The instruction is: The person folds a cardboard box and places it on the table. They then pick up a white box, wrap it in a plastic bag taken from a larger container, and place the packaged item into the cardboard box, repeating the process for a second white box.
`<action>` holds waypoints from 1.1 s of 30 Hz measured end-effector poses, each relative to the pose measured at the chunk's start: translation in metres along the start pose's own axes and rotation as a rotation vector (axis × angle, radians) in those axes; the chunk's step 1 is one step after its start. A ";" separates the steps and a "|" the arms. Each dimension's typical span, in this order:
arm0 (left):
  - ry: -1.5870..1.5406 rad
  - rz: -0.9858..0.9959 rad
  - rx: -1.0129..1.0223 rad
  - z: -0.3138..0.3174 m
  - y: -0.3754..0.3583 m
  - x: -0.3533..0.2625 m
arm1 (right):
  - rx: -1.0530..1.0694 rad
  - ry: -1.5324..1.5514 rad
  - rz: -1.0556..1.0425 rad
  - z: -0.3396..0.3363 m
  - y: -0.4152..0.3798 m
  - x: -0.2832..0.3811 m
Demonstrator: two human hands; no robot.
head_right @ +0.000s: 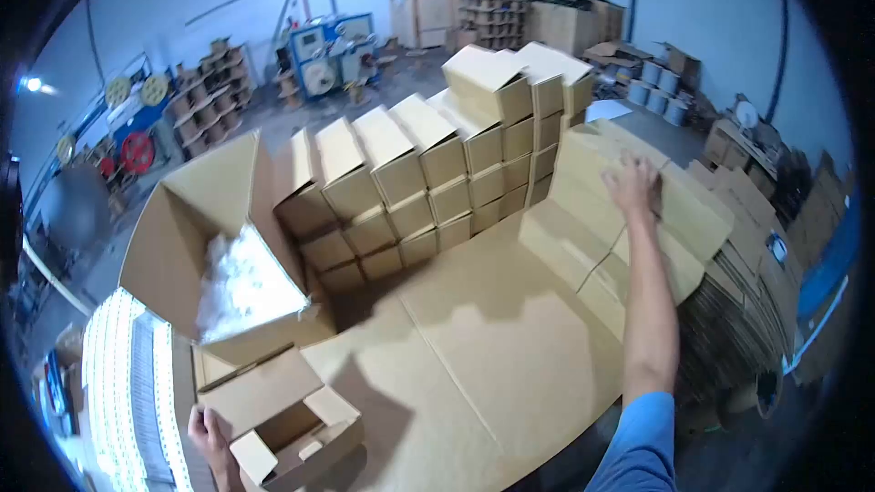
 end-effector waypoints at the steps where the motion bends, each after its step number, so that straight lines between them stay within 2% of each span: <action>1: 0.081 0.036 0.040 -0.011 0.002 0.004 | 0.055 -0.084 -0.010 0.013 0.001 -0.003; 2: -0.034 -0.092 -0.008 -0.004 -0.008 -0.009 | 0.050 -0.175 0.003 0.023 -0.002 -0.008; 3: 0.076 -0.011 -0.024 -0.009 -0.007 0.000 | 0.034 -0.260 0.014 0.031 -0.002 -0.007; 4: -0.109 -0.204 0.024 -0.008 -0.013 0.003 | 0.072 -0.313 0.025 0.024 0.002 0.002; 5: -0.088 -0.150 -0.028 -0.012 -0.014 0.025 | 0.116 -0.368 0.032 0.018 0.004 0.009; 7: 0.004 -0.062 -0.047 -0.009 -0.017 0.012 | 0.096 -0.372 0.004 0.056 0.011 -0.020; 8: -0.130 -0.264 -0.030 -0.006 -0.021 0.017 | 0.076 -0.434 -0.055 0.083 0.018 -0.041; 9: -0.056 -0.226 -0.053 -0.013 -0.018 0.045 | 0.053 -0.500 -0.110 0.097 0.019 -0.048; 12: -0.098 -0.268 -0.030 -0.003 -0.012 0.070 | 0.221 -0.491 0.098 0.010 -0.002 0.027; 15: -0.218 -0.322 0.092 0.018 -0.002 0.086 | 0.086 -0.369 0.090 -0.022 -0.039 0.071; 16: -0.222 -0.326 0.089 0.027 -0.001 0.087 | -0.141 -0.017 -0.075 0.007 -0.077 0.071; 17: -0.223 -0.328 0.089 0.031 0.002 0.088 | 0.086 0.420 -0.002 -0.056 -0.131 0.144; 18: -0.189 -0.315 0.115 0.033 0.008 0.096 | 0.321 0.820 0.163 -0.127 -0.187 0.225; 19: -0.156 -0.302 0.146 0.037 0.011 0.107 | 0.596 1.230 0.247 -0.147 -0.244 0.266; 20: -0.125 -0.284 0.176 0.039 0.015 0.116 | 0.860 1.159 0.171 -0.177 -0.282 0.305; 21: -0.056 -0.228 0.204 0.040 0.019 0.118 | 0.967 1.277 0.149 -0.192 -0.328 0.335; 22: 0.015 -0.172 0.232 0.041 0.021 0.118 | 0.918 1.297 -0.109 -0.215 -0.344 0.366; 23: 0.084 -0.111 0.259 0.042 0.023 0.116 | 0.939 1.279 -0.059 -0.224 -0.366 0.384; 24: 0.203 -0.123 0.303 0.036 0.021 0.076 | 0.799 1.137 -0.228 -0.241 -0.369 0.394; 25: 0.269 0.155 0.274 0.027 0.016 0.061 | 0.797 1.098 -0.194 -0.248 -0.374 0.400; 27: 0.384 0.143 0.260 0.013 -0.008 0.025 | 0.796 1.015 -0.122 -0.259 -0.385 0.402; 29: 0.429 0.280 0.303 0.013 -0.037 0.015 | 0.806 1.008 -0.115 -0.265 -0.385 0.404; 30: 0.440 0.186 0.315 0.013 -0.047 0.006 | 0.794 0.996 -0.103 -0.265 -0.389 0.401; 31: 0.401 0.186 0.288 0.007 -0.050 0.011 | 0.780 0.986 -0.090 -0.266 -0.390 0.398; 33: 0.310 0.196 0.223 0.001 -0.044 0.020 | 0.968 1.069 0.121 -0.264 -0.382 0.390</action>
Point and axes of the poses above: each hand's wrist, its own y-axis towards the middle knuckle, its own z-axis out of the palm, x = y × z, the point moved 4 cm from there along y, towards the middle knuckle, and after that the axes turned 15 degrees about -x, right-handed, at the moved point
